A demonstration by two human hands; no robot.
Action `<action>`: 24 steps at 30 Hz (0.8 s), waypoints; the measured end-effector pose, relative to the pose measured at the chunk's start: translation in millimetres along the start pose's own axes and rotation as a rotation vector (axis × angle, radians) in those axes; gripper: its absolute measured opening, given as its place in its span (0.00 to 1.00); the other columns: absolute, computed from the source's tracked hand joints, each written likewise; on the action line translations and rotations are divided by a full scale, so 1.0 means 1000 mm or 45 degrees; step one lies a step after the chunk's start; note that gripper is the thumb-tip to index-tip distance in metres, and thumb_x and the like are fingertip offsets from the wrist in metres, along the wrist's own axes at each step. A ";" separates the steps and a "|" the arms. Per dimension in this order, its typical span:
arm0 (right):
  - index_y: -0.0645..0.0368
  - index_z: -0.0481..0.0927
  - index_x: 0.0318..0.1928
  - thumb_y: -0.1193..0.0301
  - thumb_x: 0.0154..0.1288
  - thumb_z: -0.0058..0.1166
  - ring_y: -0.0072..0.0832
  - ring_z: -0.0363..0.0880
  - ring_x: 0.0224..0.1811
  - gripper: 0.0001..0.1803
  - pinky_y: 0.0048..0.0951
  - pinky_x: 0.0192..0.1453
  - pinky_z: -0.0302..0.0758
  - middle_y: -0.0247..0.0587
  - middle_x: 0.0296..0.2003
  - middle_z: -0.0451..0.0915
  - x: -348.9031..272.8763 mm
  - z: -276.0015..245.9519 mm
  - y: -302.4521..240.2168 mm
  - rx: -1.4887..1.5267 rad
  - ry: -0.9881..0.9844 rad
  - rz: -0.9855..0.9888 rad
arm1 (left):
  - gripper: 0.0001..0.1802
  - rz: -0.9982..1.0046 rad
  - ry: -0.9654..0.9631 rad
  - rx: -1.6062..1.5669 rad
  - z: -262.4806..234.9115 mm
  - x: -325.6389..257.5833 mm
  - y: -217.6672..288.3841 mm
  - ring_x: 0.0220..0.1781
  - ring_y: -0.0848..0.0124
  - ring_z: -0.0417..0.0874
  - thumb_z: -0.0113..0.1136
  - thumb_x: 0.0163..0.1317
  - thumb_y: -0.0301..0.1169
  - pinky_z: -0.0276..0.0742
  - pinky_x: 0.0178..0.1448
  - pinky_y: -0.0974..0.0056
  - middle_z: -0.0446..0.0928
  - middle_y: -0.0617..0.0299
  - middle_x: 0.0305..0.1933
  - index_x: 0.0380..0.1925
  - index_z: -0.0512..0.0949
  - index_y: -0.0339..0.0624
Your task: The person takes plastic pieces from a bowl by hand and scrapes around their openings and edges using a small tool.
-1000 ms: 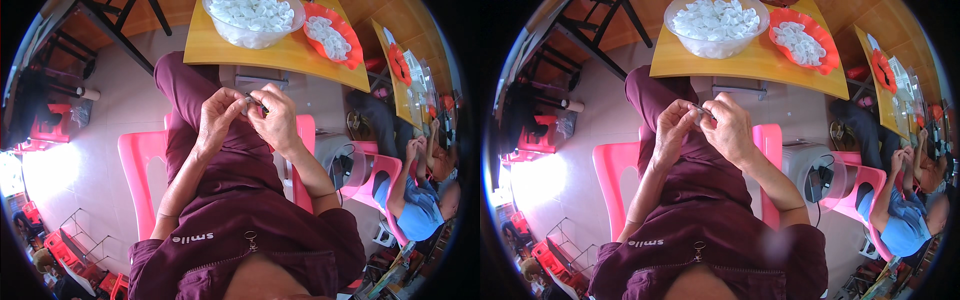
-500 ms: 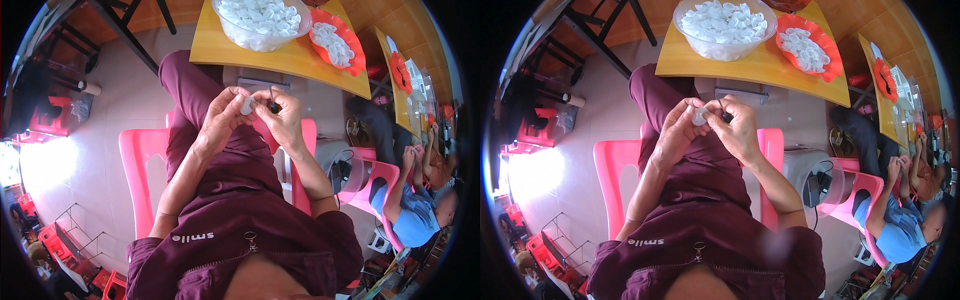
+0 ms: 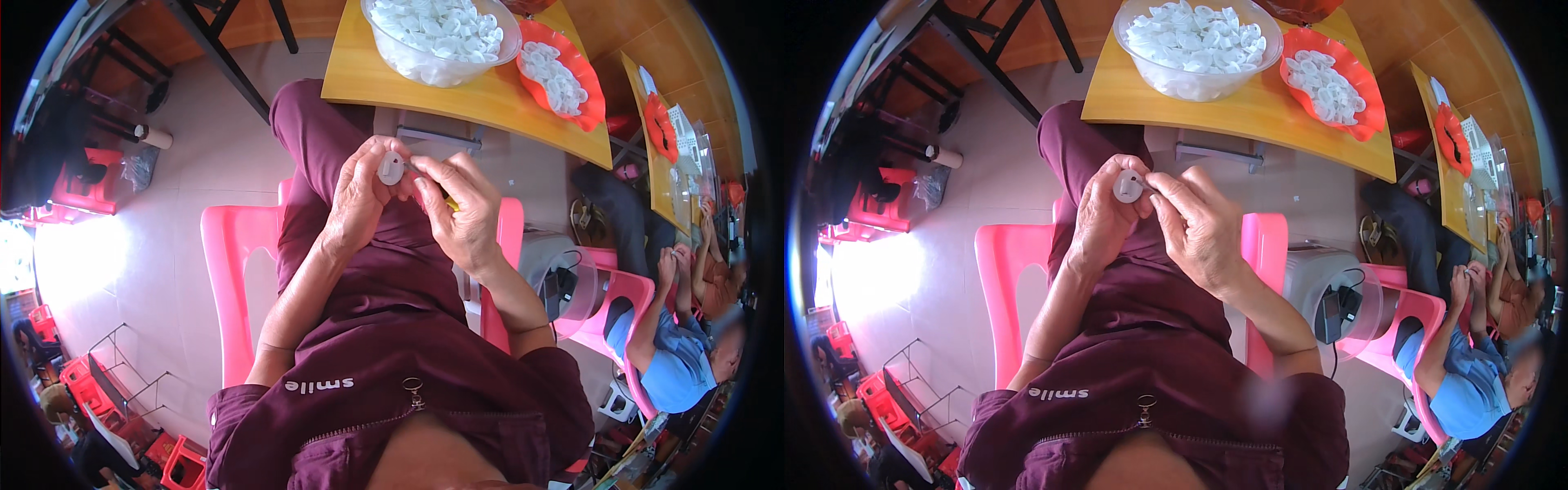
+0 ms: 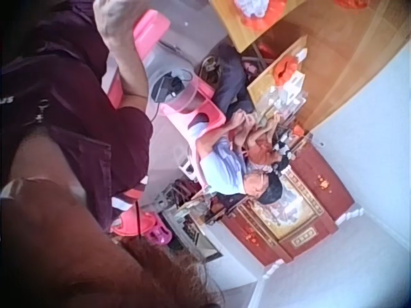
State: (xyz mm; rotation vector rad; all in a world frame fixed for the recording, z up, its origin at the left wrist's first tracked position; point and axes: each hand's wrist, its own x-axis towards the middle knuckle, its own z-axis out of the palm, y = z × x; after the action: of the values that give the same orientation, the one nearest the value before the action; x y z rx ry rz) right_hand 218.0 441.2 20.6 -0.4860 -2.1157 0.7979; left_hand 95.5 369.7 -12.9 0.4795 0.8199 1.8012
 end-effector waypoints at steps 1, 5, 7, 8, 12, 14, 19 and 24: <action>0.61 0.79 0.39 0.81 0.54 0.57 0.30 0.73 0.21 0.11 0.29 0.23 0.69 0.40 0.25 0.71 -0.001 0.001 0.000 0.000 0.001 0.003 | 0.16 -0.003 0.000 0.001 0.002 -0.001 0.001 0.28 0.76 0.72 0.39 0.70 0.40 0.69 0.35 0.71 0.72 0.64 0.30 0.38 0.71 0.39; 0.62 0.77 0.33 0.82 0.50 0.60 0.34 0.75 0.22 0.08 0.31 0.24 0.69 0.39 0.25 0.73 -0.004 0.005 -0.001 0.016 -0.025 0.008 | 0.14 0.097 0.072 0.162 0.008 -0.003 0.003 0.26 0.79 0.69 0.40 0.70 0.39 0.67 0.32 0.73 0.70 0.67 0.27 0.35 0.71 0.41; 0.64 0.77 0.32 0.84 0.50 0.59 0.32 0.76 0.25 0.08 0.28 0.28 0.70 0.41 0.25 0.74 -0.006 0.004 -0.003 0.012 -0.072 0.082 | 0.14 0.132 0.066 0.218 0.007 -0.004 0.001 0.26 0.81 0.68 0.40 0.70 0.38 0.66 0.31 0.74 0.69 0.68 0.26 0.33 0.71 0.41; 0.64 0.77 0.32 0.84 0.50 0.59 0.32 0.76 0.25 0.08 0.28 0.28 0.70 0.41 0.25 0.74 -0.006 0.004 -0.002 0.011 -0.070 0.087 | 0.13 0.178 0.078 0.261 0.006 -0.003 -0.001 0.26 0.82 0.67 0.41 0.69 0.37 0.66 0.31 0.75 0.69 0.69 0.26 0.32 0.71 0.42; 0.61 0.76 0.32 0.81 0.49 0.59 0.37 0.75 0.22 0.08 0.33 0.23 0.70 0.40 0.25 0.72 -0.009 0.010 0.004 -0.018 -0.047 0.013 | 0.13 0.284 0.125 0.269 0.009 -0.001 -0.006 0.25 0.84 0.66 0.44 0.69 0.36 0.64 0.29 0.77 0.68 0.70 0.26 0.29 0.72 0.43; 0.61 0.75 0.32 0.81 0.49 0.59 0.38 0.75 0.22 0.09 0.33 0.23 0.70 0.40 0.25 0.72 -0.009 0.011 0.005 -0.007 -0.040 0.020 | 0.14 0.243 0.157 0.229 0.010 -0.002 -0.007 0.25 0.84 0.66 0.43 0.70 0.38 0.64 0.29 0.77 0.68 0.71 0.26 0.30 0.72 0.43; 0.64 0.76 0.32 0.84 0.50 0.59 0.34 0.74 0.24 0.08 0.28 0.27 0.69 0.42 0.25 0.73 -0.008 0.013 0.004 -0.021 -0.004 0.060 | 0.17 0.194 0.195 0.090 0.014 -0.004 -0.010 0.25 0.85 0.66 0.41 0.71 0.44 0.63 0.29 0.77 0.69 0.71 0.27 0.32 0.72 0.44; 0.64 0.76 0.32 0.84 0.50 0.59 0.33 0.74 0.24 0.08 0.28 0.27 0.69 0.42 0.25 0.74 -0.008 0.016 0.004 -0.015 -0.015 0.055 | 0.25 0.258 0.296 0.288 0.015 -0.004 -0.013 0.27 0.84 0.65 0.32 0.71 0.51 0.62 0.32 0.77 0.69 0.69 0.28 0.32 0.70 0.43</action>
State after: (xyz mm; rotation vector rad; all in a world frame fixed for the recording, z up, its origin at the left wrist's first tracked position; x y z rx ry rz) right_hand 210.2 433.5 5.6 -0.5359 -2.1280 0.8147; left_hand 115.7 372.9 -11.6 0.5198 1.1799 1.9860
